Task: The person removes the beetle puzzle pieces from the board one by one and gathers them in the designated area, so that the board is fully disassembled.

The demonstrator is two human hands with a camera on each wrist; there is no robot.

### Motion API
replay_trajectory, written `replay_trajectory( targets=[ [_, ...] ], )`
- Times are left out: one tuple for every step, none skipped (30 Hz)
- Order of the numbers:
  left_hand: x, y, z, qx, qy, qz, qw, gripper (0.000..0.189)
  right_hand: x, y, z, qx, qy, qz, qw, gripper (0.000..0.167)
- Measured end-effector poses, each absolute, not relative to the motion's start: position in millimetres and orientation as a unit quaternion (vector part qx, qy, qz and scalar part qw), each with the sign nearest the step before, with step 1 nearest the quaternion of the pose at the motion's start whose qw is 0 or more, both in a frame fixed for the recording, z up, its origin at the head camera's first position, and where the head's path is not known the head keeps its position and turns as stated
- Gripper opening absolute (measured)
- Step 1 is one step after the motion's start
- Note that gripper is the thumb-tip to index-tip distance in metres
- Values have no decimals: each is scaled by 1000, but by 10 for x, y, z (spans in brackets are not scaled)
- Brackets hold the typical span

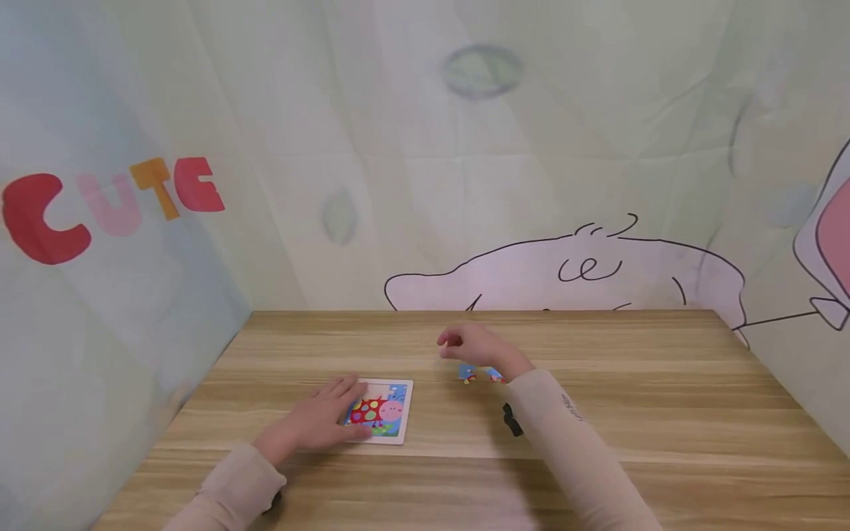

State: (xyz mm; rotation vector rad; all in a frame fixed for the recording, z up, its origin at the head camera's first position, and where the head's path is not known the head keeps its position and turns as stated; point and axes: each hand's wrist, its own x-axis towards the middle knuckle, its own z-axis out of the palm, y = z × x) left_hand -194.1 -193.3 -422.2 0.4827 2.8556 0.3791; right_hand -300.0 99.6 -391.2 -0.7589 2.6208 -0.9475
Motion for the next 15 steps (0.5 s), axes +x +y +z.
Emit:
replay_trajectory(
  targets=[
    [-1937,-1924,-4223,165,972,130,110,84,-2992,953,-3903,-258,900,-327,128,26],
    [-1935,-1917,-4225,164,972,131,110,84,-2981,912,-3893,-258,901,-325,127,26],
    [-1933,-1911,-4228,163,972,132,110,84,-2973,871,-3890,-256,901,-325,127,26],
    [-1931,-1905,-4233,162,971,134,110,83,-2964,830,-3886,-255,901,-326,129,26],
    [-1931,-1901,-4240,161,971,135,110,83,-2956,791,-3885,-258,900,-328,130,26],
    [-1931,-1896,-4247,160,972,135,111,83,-2948,753,-3887,-260,899,-329,130,26],
    [-1931,-1891,-4253,160,971,137,111,83,-2939,714,-3890,-261,898,-330,131,26],
    [-1932,-1887,-4259,160,971,137,112,83,-2929,677,-3896,-266,897,-329,131,25],
    [-1932,-1884,-4265,160,971,135,112,83,-2921,639,-3905,-271,895,-330,132,24],
    [-1932,-1880,-4268,160,972,134,113,83,-2911,603,-3913,-275,893,-330,133,24],
    [-1932,-1877,-4271,159,972,132,113,83,-2900,567,-3924,-280,891,-330,135,23],
    [-1932,-1873,-4276,160,972,131,114,83,-2890,532,-3935,-285,890,-328,136,22],
    [-1931,-1869,-4277,160,972,130,115,83,-2881,498,-3945,-292,889,-326,137,21],
    [-1928,-1865,-4276,159,972,129,116,83,-2871,466,-3957,-299,886,-325,140,20],
    [-1924,-1860,-4273,158,972,129,118,84,-2862,435,-3968,-304,885,-323,143,20]
  ],
)
